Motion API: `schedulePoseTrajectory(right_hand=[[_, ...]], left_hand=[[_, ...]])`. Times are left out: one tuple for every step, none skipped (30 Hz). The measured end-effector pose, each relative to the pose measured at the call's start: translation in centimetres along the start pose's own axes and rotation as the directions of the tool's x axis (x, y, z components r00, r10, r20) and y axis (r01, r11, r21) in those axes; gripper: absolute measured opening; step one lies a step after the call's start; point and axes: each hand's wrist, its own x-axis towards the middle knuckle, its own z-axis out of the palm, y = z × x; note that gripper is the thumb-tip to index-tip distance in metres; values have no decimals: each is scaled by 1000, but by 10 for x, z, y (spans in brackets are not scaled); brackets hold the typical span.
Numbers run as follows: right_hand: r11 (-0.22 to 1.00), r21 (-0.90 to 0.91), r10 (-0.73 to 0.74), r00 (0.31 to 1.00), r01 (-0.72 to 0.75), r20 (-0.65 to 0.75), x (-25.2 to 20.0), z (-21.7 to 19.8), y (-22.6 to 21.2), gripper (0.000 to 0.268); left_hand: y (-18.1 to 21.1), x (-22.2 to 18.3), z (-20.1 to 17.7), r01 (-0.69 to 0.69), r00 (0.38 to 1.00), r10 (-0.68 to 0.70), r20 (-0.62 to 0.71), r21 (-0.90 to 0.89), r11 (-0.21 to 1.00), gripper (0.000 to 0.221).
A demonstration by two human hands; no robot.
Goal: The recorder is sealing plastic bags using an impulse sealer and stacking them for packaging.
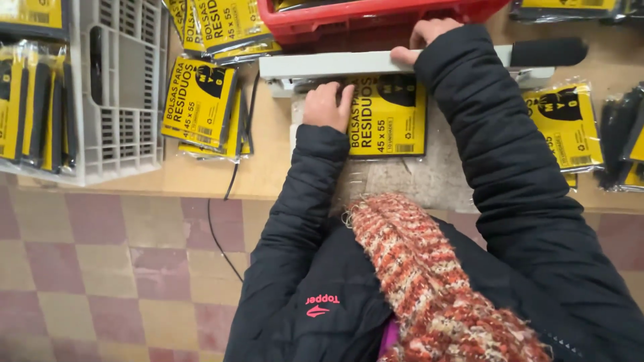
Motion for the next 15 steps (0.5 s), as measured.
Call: schedulePoseTrajectory(right_hand=[[997, 74, -23, 999, 26, -36, 2, 11, 10, 51], [996, 78, -33, 999, 35, -32, 1, 8, 9, 51], [996, 86, -18, 999, 21, -31, 0, 5, 8, 50], [995, 99, -15, 1000, 18, -27, 2, 4, 2, 50], [993, 110, -36, 999, 38, -21, 5, 3, 2, 50], [994, 105, 17, 999, -22, 48, 3, 5, 3, 51], [992, 93, 70, 991, -81, 118, 1, 6, 4, 52], [993, 100, 51, 991, -64, 123, 2, 7, 4, 52], [995, 93, 25, 997, -32, 79, 3, 7, 4, 51], [996, 84, 9, 999, -12, 34, -1, 8, 7, 49], [996, 91, 3, 999, -7, 39, 1, 9, 6, 49], [992, 123, 22, 999, -27, 42, -1, 8, 6, 49], [987, 154, 41, 998, -48, 45, -3, 7, 7, 49], [986, 154, 54, 998, -60, 43, -3, 3, 3, 49], [987, 142, 70, 996, -78, 62, -4, -2, -1, 48]], left_hand=[[7, 0, -13, 19, 1000, -20, -10, -56, 998, 19], [-3, 3, -19, 26, 1000, -27, -13, -47, 999, 19], [-12, 5, -25, 81, 996, -85, -32, -101, 992, 19], [-25, 6, -35, 139, 988, -148, -53, -146, 979, 18], [-49, 13, -46, 151, 985, -160, -63, -128, 980, 18], [-72, 16, -58, 178, 971, -178, -157, -12, 984, 18], [-95, 19, -71, 211, 951, -180, -250, 103, 972, 19], [-130, 25, -80, 223, 947, -187, -260, 116, 968, 19], [-164, 30, -91, 229, 944, -165, -285, 210, 950, 19], [-197, 35, -100, 229, 944, -137, -299, 298, 927, 27], [-230, 37, -108, 233, 944, -140, -298, 307, 923, 27], [-261, 41, -114, 234, 963, -169, -208, 341, 911, 38], [-292, 44, -119, 230, 973, -201, -117, 375, 898, 49], [-310, 54, -125, 220, 975, -193, -107, 371, 902, 49], [-327, 65, -131, 244, 964, -267, 12, 367, 897, 60]])
